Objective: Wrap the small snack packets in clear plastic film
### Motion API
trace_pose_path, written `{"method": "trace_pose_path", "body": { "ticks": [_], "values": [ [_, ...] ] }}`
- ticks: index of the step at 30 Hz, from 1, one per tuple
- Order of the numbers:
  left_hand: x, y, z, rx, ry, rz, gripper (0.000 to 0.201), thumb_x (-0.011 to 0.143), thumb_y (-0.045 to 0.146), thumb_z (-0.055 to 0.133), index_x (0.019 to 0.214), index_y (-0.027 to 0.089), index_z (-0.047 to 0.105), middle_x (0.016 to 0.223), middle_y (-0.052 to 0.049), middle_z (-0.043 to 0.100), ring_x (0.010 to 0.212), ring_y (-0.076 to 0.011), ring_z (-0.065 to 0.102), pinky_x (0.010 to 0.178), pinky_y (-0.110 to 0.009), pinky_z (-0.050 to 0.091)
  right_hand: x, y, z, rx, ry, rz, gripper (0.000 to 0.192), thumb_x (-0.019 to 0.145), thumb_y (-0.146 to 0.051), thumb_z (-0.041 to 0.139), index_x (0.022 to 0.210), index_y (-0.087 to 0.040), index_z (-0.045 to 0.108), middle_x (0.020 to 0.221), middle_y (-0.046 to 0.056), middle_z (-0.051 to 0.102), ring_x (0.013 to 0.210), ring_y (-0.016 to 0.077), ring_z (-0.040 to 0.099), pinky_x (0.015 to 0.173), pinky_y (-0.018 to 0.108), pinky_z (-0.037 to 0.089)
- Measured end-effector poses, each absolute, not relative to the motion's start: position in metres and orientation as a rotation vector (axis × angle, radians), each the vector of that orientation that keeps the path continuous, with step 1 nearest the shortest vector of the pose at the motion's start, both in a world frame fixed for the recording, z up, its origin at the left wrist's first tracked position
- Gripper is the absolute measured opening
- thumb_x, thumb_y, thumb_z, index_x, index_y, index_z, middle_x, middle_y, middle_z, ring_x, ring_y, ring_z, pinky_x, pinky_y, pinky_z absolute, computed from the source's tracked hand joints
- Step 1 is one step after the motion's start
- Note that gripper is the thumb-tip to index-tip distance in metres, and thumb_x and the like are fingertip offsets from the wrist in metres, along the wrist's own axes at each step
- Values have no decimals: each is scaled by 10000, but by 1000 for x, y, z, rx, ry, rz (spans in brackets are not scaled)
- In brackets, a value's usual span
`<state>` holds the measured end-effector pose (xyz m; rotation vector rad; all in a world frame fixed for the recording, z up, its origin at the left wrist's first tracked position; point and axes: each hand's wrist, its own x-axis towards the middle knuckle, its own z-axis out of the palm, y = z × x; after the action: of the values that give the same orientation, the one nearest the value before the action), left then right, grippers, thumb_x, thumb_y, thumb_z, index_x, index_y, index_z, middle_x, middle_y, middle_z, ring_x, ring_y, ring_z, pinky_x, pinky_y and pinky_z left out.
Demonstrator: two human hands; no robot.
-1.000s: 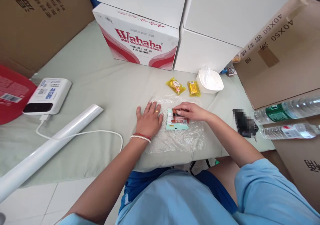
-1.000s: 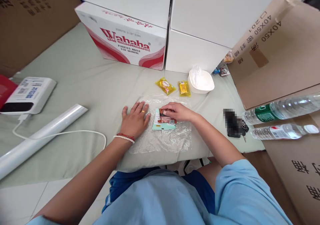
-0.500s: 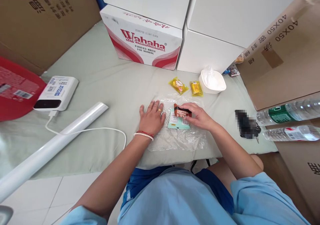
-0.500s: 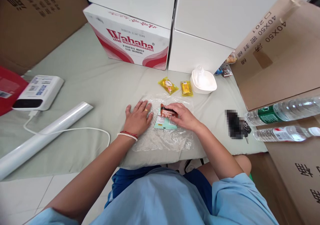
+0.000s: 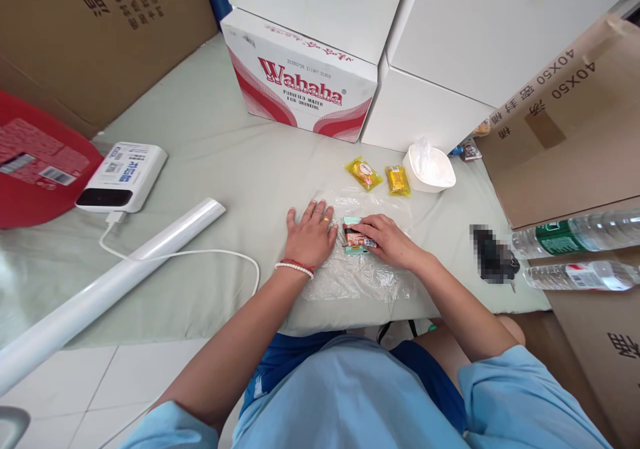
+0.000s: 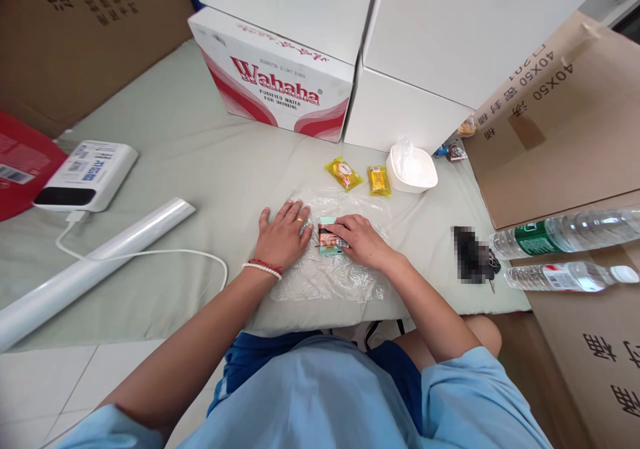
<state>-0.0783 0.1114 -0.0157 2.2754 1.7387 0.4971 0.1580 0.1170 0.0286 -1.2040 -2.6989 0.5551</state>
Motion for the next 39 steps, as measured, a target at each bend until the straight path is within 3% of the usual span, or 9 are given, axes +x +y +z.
{"method": "trace_pose_path", "body": {
  "ticks": [3, 7, 10, 13, 23, 29, 33, 39],
  "values": [
    [-79, 111, -16, 2275, 1740, 505, 550, 1042, 388, 298, 1525, 216, 497, 1638, -117, 442, 1543, -293, 351, 1262, -680, 100, 163, 120, 34, -1135, -2729, 559, 576, 982, -294, 597, 1549, -292, 492, 1408, 140, 577, 1350, 325, 483, 1154, 565, 370],
    [-79, 111, -15, 2277, 1732, 505, 547, 1040, 381, 303, 1525, 218, 497, 1636, -119, 446, 1539, -296, 358, 1262, -679, 101, 163, 117, 38, -1106, -2712, 605, 753, 913, -530, 708, 1572, -272, 451, 1562, 150, 463, 1486, 363, 348, 1210, 588, 298],
    [-78, 111, -15, 2275, 1738, 510, 539, 1039, 378, 312, 1518, 225, 505, 1634, -121, 449, 1540, -294, 358, 1261, -677, 102, 157, 116, 37, -1198, -2706, 545, 611, 955, -442, 671, 1522, -273, 519, 1482, 143, 555, 1467, 363, 381, 1209, 627, 267],
    [-78, 111, -15, 2274, 1744, 502, 534, 1040, 377, 317, 1517, 229, 505, 1636, -118, 446, 1542, -289, 355, 1261, -673, 104, 155, 121, 34, -1202, -2672, 528, 497, 980, -302, 608, 1476, -278, 573, 1377, 136, 628, 1394, 339, 473, 1179, 612, 322],
    [-80, 112, -15, 2270, 1737, 492, 539, 1037, 378, 325, 1527, 232, 496, 1639, -120, 441, 1543, -289, 355, 1263, -670, 111, 168, 120, 14, -1196, -2518, 697, 503, 979, -309, 597, 1479, -283, 550, 1459, 119, 589, 1446, 315, 452, 1185, 577, 353],
    [-82, 112, -12, 2270, 1741, 467, 519, 1034, 381, 354, 1506, 243, 516, 1631, -122, 453, 1537, -278, 372, 1259, -656, 156, 162, 114, 5, -1234, -2477, 605, 538, 954, -364, 654, 1473, -269, 551, 1416, 133, 601, 1424, 328, 452, 1177, 567, 366],
    [-82, 113, -12, 2267, 1741, 458, 503, 1023, 378, 382, 1482, 252, 546, 1631, -131, 450, 1533, -289, 378, 1255, -660, 161, 157, 105, 3, -1300, -2483, 551, 607, 973, -470, 636, 1526, -270, 484, 1494, 157, 542, 1459, 338, 409, 1201, 608, 300],
    [-89, 123, -2, 2214, 1752, 398, 500, 1000, 386, 423, 1454, 236, 568, 1644, -134, 430, 1544, -297, 361, 1243, -628, 252, 163, 102, -4, -1324, -2454, 585, 538, 1027, -396, 541, 1548, -291, 460, 1539, 141, 516, 1514, 318, 364, 1221, 644, 237]
  ]
}}
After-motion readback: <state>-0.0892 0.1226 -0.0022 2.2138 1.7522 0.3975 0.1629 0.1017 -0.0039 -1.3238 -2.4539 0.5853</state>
